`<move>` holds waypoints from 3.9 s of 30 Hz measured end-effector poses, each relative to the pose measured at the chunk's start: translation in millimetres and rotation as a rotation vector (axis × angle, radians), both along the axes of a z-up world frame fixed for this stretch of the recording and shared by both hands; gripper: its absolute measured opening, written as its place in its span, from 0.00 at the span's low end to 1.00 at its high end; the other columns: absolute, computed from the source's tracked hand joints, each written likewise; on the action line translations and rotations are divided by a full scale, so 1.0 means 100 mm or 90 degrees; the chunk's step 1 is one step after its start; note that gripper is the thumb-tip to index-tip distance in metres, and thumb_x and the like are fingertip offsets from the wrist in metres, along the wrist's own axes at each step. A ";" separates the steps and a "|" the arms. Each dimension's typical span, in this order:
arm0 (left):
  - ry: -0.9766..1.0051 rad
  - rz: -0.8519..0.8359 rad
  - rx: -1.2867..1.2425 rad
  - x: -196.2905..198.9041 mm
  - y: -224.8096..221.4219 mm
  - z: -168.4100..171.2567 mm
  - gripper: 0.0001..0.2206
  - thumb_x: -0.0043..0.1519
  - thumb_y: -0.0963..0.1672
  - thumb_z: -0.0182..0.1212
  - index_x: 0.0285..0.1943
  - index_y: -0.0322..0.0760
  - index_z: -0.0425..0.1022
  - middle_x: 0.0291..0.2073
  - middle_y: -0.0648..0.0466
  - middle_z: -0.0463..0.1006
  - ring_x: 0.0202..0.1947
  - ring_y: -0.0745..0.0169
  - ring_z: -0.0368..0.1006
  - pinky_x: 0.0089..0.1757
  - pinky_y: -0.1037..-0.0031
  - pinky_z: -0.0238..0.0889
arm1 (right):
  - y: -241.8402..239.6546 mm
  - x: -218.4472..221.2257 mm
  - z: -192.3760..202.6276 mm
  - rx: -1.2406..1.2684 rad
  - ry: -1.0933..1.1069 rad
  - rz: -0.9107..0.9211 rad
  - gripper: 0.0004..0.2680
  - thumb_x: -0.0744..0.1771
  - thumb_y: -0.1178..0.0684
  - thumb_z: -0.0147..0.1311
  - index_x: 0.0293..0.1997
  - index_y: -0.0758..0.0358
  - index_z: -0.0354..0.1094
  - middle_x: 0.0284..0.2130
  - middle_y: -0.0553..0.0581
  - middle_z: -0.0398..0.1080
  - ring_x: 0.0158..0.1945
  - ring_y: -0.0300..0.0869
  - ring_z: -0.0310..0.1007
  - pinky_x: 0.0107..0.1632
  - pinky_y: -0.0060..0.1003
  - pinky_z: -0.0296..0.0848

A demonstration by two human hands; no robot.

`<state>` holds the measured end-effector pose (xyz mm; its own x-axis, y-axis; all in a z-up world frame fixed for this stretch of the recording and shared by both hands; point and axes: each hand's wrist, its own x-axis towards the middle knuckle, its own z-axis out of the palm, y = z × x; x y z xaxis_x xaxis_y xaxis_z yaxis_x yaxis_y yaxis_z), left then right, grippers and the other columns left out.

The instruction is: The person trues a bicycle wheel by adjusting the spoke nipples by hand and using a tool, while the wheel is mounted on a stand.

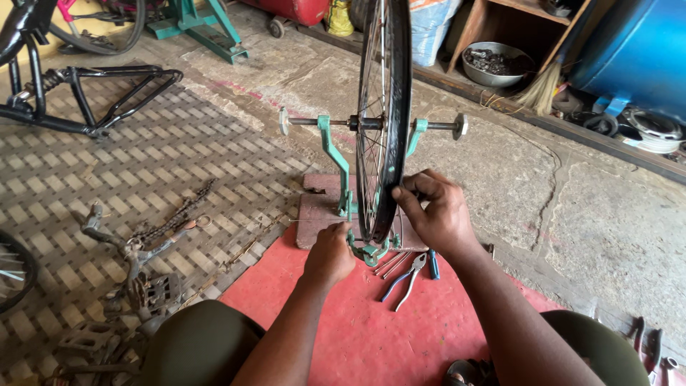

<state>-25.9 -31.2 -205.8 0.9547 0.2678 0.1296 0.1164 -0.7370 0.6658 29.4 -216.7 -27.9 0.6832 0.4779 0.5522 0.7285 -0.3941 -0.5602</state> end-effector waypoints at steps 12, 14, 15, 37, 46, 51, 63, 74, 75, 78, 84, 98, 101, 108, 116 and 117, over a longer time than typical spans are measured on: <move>0.135 0.008 -0.054 0.00 -0.02 0.17 0.23 0.62 0.38 0.50 0.69 0.38 0.63 0.63 0.47 0.70 0.64 0.45 0.63 0.59 0.60 0.61 | -0.11 0.07 -0.31 -0.357 0.114 0.013 0.11 0.59 0.44 0.67 0.40 0.54 0.80 0.34 0.57 0.78 0.38 0.47 0.80 0.42 0.42 0.77; 0.103 0.002 -0.052 -0.03 -0.03 0.18 0.24 0.60 0.37 0.52 0.67 0.38 0.65 0.63 0.48 0.70 0.64 0.45 0.63 0.59 0.61 0.62 | -0.11 0.07 -0.23 -0.295 0.109 0.024 0.12 0.59 0.45 0.68 0.39 0.59 0.79 0.34 0.58 0.78 0.37 0.47 0.80 0.40 0.42 0.77; 0.087 -0.001 -0.050 -0.03 -0.03 0.19 0.24 0.58 0.36 0.52 0.66 0.38 0.66 0.63 0.48 0.70 0.63 0.45 0.64 0.59 0.61 0.62 | -0.11 0.05 -0.19 -0.262 0.106 0.029 0.13 0.59 0.46 0.69 0.39 0.61 0.79 0.34 0.59 0.78 0.36 0.48 0.80 0.39 0.42 0.78; 0.058 -0.016 -0.022 0.03 0.00 0.03 0.25 0.57 0.37 0.57 0.67 0.36 0.66 0.62 0.44 0.71 0.63 0.43 0.64 0.60 0.61 0.61 | -0.03 -0.02 0.10 -0.070 -0.004 0.063 0.08 0.63 0.51 0.67 0.35 0.66 0.78 0.32 0.59 0.78 0.31 0.45 0.79 0.37 0.37 0.76; 0.070 -0.020 -0.027 0.02 0.00 0.08 0.25 0.57 0.37 0.57 0.67 0.35 0.65 0.61 0.45 0.71 0.62 0.44 0.65 0.59 0.62 0.63 | -0.02 -0.03 -0.02 -0.200 0.034 0.050 0.11 0.58 0.50 0.71 0.35 0.67 0.78 0.30 0.62 0.77 0.31 0.49 0.78 0.34 0.42 0.75; 0.082 -0.010 -0.024 -0.01 0.00 0.10 0.26 0.57 0.38 0.58 0.67 0.38 0.64 0.62 0.45 0.69 0.63 0.44 0.63 0.59 0.61 0.62 | -0.03 0.02 0.06 -0.144 0.019 0.053 0.10 0.60 0.49 0.69 0.33 0.67 0.78 0.29 0.60 0.77 0.30 0.47 0.79 0.34 0.41 0.76; 0.049 -0.016 -0.025 0.03 0.00 -0.01 0.25 0.55 0.38 0.59 0.65 0.38 0.66 0.61 0.47 0.69 0.63 0.44 0.63 0.59 0.61 0.60 | 0.03 -0.01 0.09 -0.097 -0.001 0.050 0.09 0.62 0.50 0.68 0.32 0.66 0.78 0.29 0.58 0.77 0.30 0.46 0.78 0.34 0.39 0.75; 0.033 -0.079 0.033 0.01 -0.13 0.14 0.21 0.53 0.44 0.68 0.56 0.35 0.73 0.58 0.46 0.71 0.62 0.48 0.64 0.61 0.63 0.58 | 0.00 -0.01 0.01 -0.147 0.025 0.038 0.10 0.61 0.49 0.68 0.33 0.66 0.77 0.29 0.58 0.76 0.29 0.46 0.77 0.34 0.41 0.74; 0.046 -0.099 0.035 0.03 -0.16 0.16 0.23 0.52 0.46 0.70 0.55 0.33 0.73 0.58 0.45 0.71 0.62 0.50 0.65 0.61 0.63 0.58 | -0.03 0.02 -0.01 -0.152 0.024 0.037 0.10 0.61 0.49 0.69 0.34 0.65 0.78 0.29 0.58 0.76 0.30 0.45 0.77 0.35 0.41 0.75; -0.100 -0.086 0.078 0.03 -0.24 0.05 0.24 0.52 0.49 0.71 0.53 0.31 0.74 0.53 0.45 0.74 0.60 0.46 0.65 0.58 0.54 0.54 | -0.16 0.23 -0.04 -0.166 0.137 0.146 0.10 0.62 0.50 0.68 0.43 0.61 0.78 0.36 0.55 0.79 0.37 0.41 0.80 0.41 0.38 0.78; -0.089 -0.056 0.097 0.13 -0.19 -0.04 0.12 0.59 0.47 0.65 0.43 0.34 0.81 0.48 0.49 0.78 0.60 0.50 0.66 0.61 0.50 0.52 | -0.24 0.77 -0.35 -0.205 0.317 -0.035 0.12 0.65 0.54 0.55 0.52 0.56 0.78 0.35 0.57 0.82 0.37 0.43 0.81 0.44 0.39 0.78; -0.188 -0.070 0.136 0.13 -0.38 0.31 0.11 0.53 0.40 0.67 0.44 0.37 0.79 0.45 0.47 0.77 0.53 0.44 0.70 0.54 0.54 0.59 | 0.11 1.25 -1.63 -0.074 0.564 0.098 0.13 0.62 0.56 0.62 0.50 0.67 0.78 0.31 0.58 0.81 0.31 0.38 0.77 0.37 0.36 0.77; -0.168 -0.066 0.115 0.16 -0.40 0.34 0.09 0.55 0.40 0.67 0.44 0.37 0.78 0.42 0.47 0.79 0.51 0.45 0.71 0.52 0.54 0.60 | 0.09 1.32 -1.59 -0.091 0.636 0.134 0.13 0.62 0.56 0.61 0.50 0.64 0.78 0.32 0.56 0.81 0.32 0.37 0.77 0.36 0.37 0.75; -0.184 -0.055 0.148 0.20 -0.44 0.36 0.06 0.62 0.42 0.65 0.44 0.34 0.78 0.37 0.43 0.79 0.46 0.40 0.71 0.51 0.50 0.60 | 0.24 1.45 -1.60 -0.174 0.541 0.253 0.13 0.60 0.54 0.65 0.46 0.68 0.81 0.35 0.57 0.83 0.37 0.38 0.80 0.43 0.35 0.76; -0.114 -0.007 0.077 0.23 -0.48 0.36 0.07 0.62 0.42 0.66 0.32 0.35 0.77 0.29 0.45 0.79 0.41 0.43 0.73 0.45 0.52 0.63 | 0.25 1.40 -1.57 -0.177 0.528 0.229 0.12 0.58 0.51 0.69 0.39 0.65 0.77 0.32 0.56 0.81 0.35 0.40 0.79 0.41 0.37 0.77; -0.116 -0.007 0.073 0.23 -0.48 0.34 0.07 0.62 0.42 0.66 0.31 0.35 0.77 0.29 0.45 0.79 0.41 0.42 0.73 0.45 0.52 0.63 | 0.25 1.38 -1.56 -0.202 0.492 0.204 0.13 0.58 0.50 0.71 0.37 0.65 0.76 0.31 0.56 0.80 0.34 0.40 0.78 0.41 0.37 0.76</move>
